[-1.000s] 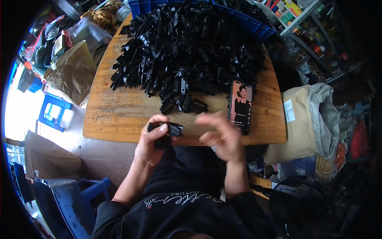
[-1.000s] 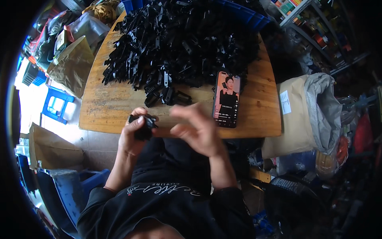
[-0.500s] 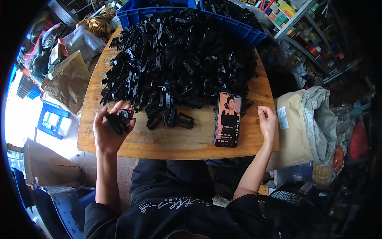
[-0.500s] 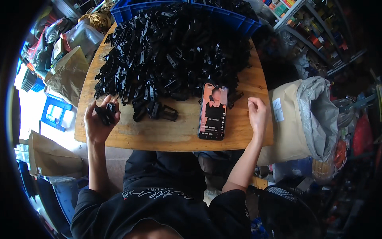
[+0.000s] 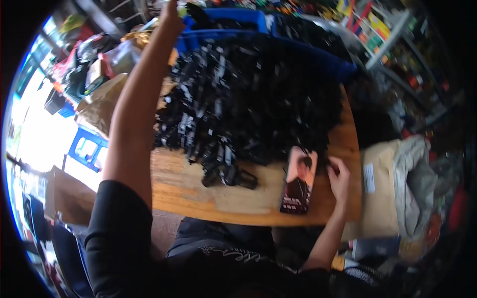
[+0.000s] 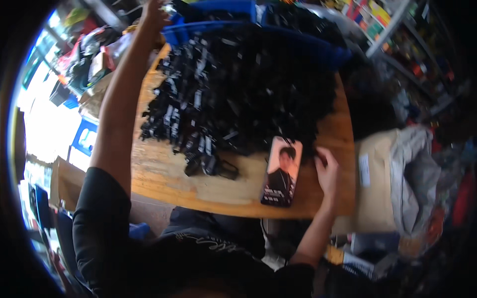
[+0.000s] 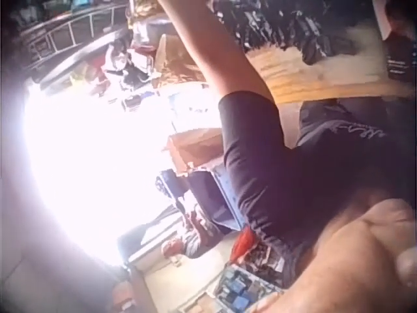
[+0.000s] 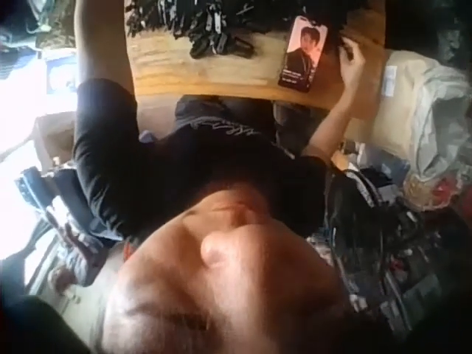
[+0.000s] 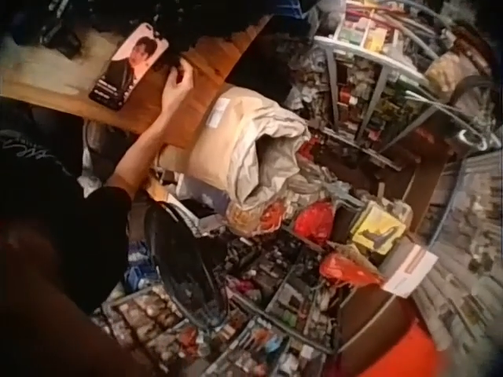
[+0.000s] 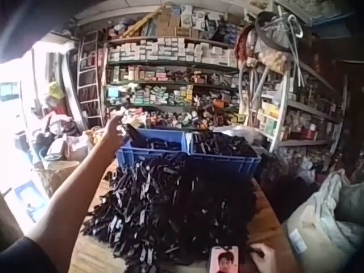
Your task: The person is assembling small black plastic components at a workbench.
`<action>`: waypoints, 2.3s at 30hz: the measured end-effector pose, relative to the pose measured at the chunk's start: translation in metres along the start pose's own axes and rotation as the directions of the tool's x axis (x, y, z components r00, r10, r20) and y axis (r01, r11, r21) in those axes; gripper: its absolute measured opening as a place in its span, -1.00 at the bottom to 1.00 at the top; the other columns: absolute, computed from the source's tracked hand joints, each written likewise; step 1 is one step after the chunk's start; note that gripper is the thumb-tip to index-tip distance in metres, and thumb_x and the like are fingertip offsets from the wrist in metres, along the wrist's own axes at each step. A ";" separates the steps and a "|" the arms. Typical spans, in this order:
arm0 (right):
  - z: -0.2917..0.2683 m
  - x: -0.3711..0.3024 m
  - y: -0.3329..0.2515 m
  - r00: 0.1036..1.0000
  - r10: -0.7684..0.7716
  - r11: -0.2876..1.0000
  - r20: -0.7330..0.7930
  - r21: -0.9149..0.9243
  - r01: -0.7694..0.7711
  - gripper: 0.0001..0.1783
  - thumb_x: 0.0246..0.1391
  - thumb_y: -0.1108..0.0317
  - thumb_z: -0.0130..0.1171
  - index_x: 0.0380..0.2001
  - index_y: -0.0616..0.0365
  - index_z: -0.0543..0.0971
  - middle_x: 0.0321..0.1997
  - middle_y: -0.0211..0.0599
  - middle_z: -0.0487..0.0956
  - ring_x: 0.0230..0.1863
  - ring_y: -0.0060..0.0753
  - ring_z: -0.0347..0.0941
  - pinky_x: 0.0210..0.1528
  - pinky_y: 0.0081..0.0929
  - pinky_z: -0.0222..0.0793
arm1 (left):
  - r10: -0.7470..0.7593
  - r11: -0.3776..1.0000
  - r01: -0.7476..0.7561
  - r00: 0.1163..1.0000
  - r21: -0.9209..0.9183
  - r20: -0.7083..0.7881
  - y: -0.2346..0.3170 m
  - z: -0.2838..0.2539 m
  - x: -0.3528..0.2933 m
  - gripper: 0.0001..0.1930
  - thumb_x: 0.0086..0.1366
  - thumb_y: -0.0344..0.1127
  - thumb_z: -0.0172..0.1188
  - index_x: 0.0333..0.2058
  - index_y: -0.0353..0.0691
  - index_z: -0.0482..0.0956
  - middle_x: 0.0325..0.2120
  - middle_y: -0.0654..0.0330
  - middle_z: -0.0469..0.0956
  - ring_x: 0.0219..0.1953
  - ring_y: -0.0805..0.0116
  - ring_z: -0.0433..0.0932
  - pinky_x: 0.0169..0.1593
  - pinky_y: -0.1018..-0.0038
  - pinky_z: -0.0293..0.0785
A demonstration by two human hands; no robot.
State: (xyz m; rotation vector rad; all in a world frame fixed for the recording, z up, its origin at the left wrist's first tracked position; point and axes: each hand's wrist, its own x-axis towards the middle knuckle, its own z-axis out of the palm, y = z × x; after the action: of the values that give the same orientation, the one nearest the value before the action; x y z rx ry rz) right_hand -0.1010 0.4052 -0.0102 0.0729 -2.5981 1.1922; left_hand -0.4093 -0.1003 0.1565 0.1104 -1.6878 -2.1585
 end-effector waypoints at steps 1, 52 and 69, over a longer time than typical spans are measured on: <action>-0.006 -0.001 -0.004 0.999 0.041 0.999 0.005 -0.001 -0.041 -0.73 -0.06 0.57 0.11 -0.21 0.23 0.48 -0.46 -0.40 0.46 -0.39 -0.61 0.34 -0.30 -0.63 0.31 | -0.015 1.000 0.016 0.997 0.001 -0.072 0.002 0.025 -0.017 -0.62 0.07 0.06 0.03 -0.22 -0.02 0.40 -0.40 0.18 0.38 -0.53 0.37 0.29 -0.41 0.22 0.27; 0.124 -0.105 -0.156 0.866 -0.326 0.765 0.379 0.644 0.005 -0.79 -0.05 0.38 0.23 -0.40 0.33 0.52 -0.35 -0.30 0.45 -0.41 -0.63 0.32 -0.36 -0.75 0.24 | 0.284 0.456 -0.357 0.927 0.815 0.246 -0.049 -0.112 -0.328 -0.88 0.07 -0.42 0.11 -0.37 -0.19 0.54 -0.48 0.16 0.47 -0.39 0.21 0.47 -0.31 0.41 0.41; 0.123 -0.102 -0.146 0.856 -0.367 0.753 0.365 0.656 0.043 -0.83 -0.05 0.37 0.22 -0.41 0.25 0.53 -0.39 -0.37 0.49 -0.44 -0.64 0.39 -0.41 -0.73 0.32 | 0.224 0.233 -0.438 0.893 0.868 0.391 -0.059 -0.098 -0.333 -0.95 0.00 -0.45 0.09 -0.50 -0.22 0.41 -0.46 0.16 0.43 -0.34 0.16 0.43 -0.28 0.31 0.37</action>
State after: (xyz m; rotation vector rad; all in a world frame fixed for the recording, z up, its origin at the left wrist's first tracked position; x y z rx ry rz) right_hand -0.0083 0.2097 -0.0068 0.8844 -2.3013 2.1153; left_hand -0.0889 -0.0610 0.0148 -0.1456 -2.5891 -0.5810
